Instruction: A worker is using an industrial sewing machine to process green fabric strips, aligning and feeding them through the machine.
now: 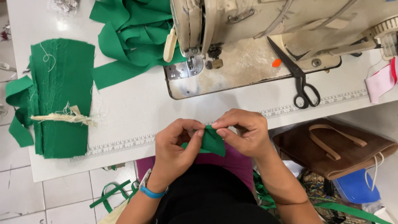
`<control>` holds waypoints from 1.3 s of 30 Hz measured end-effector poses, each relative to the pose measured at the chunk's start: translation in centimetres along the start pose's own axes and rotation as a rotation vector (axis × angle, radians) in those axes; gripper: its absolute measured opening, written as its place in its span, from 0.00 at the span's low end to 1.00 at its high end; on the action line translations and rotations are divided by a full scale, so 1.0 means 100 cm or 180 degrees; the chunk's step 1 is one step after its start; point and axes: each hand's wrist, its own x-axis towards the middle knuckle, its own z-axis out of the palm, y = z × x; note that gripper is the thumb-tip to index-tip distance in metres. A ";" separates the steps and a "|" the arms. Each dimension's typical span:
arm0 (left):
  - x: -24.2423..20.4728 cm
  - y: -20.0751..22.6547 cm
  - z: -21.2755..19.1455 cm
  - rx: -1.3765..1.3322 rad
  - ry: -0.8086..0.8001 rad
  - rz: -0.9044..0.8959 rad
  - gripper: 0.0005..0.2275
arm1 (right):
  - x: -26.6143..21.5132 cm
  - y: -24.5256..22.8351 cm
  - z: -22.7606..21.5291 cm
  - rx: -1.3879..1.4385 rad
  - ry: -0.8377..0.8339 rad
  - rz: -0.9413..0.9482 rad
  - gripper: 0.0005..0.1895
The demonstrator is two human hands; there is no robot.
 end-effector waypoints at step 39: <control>0.103 -0.088 -0.032 0.0351 -0.0792 -0.0537 0.05 | 0.052 0.096 -0.034 -0.0138 -0.0412 0.2007 0.11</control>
